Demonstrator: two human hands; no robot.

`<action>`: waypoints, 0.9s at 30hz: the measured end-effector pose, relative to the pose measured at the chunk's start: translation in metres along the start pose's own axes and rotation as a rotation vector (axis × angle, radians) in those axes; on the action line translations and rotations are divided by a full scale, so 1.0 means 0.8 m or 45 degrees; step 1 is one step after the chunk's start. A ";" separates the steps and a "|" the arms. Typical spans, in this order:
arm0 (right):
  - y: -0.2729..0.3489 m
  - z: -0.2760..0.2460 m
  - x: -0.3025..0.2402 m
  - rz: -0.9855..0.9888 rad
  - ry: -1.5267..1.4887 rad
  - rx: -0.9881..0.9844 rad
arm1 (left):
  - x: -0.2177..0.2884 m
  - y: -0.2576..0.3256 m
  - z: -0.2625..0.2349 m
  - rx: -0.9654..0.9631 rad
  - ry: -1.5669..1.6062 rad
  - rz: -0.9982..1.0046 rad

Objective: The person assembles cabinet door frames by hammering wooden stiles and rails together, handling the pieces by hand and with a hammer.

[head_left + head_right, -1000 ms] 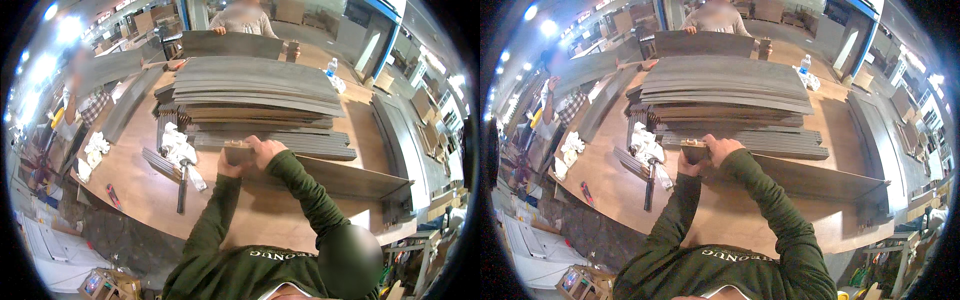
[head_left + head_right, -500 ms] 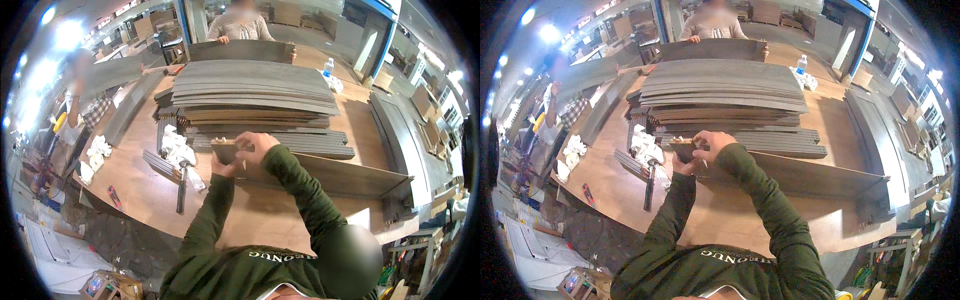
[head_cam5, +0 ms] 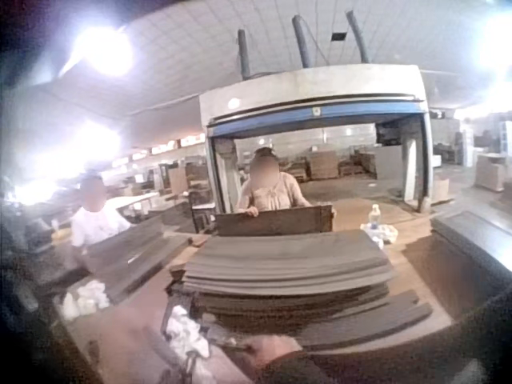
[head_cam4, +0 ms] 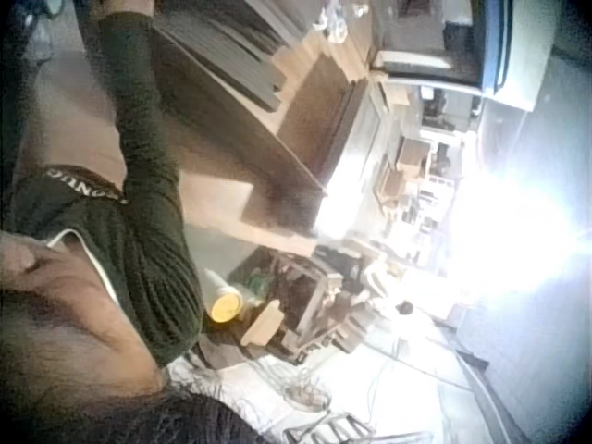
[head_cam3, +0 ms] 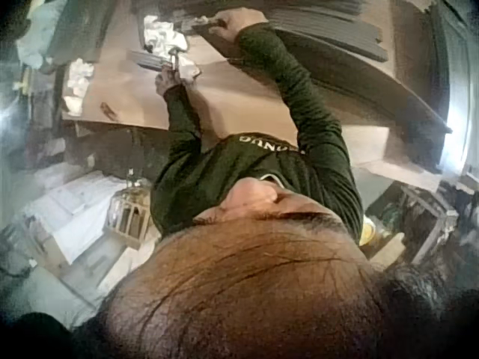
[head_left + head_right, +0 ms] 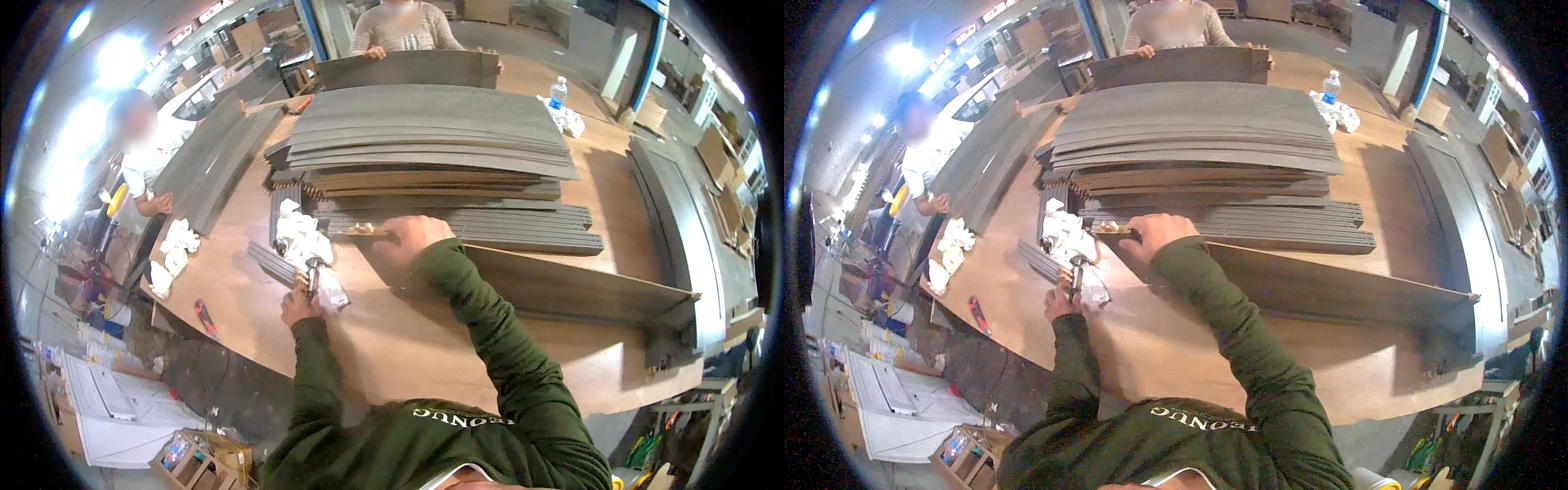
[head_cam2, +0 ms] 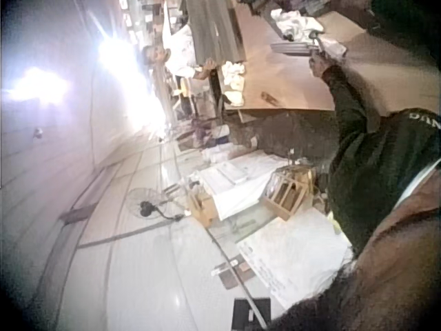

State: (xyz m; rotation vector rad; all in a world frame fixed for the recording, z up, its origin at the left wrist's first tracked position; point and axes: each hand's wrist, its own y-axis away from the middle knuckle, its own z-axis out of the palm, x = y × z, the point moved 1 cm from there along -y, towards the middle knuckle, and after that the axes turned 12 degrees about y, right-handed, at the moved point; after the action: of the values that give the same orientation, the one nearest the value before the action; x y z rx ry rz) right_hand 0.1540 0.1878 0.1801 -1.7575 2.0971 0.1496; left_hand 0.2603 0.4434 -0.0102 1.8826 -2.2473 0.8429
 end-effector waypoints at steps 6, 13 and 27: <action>-0.006 0.003 -0.007 -0.072 0.043 -0.047 | -0.118 0.014 0.070 -0.156 0.887 -0.127; -0.006 0.006 0.006 -0.083 0.064 -0.013 | 0.002 0.027 0.005 -0.590 2.344 -0.749; -0.003 0.007 0.003 -0.095 0.054 0.037 | 0.158 -0.040 -0.254 -0.392 1.272 0.398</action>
State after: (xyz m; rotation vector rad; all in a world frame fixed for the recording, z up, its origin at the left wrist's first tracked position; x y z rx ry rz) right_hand 0.1569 0.1872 0.1745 -1.8337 2.0490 0.0607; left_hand 0.2047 0.4230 0.2242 0.6954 -1.8389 1.0642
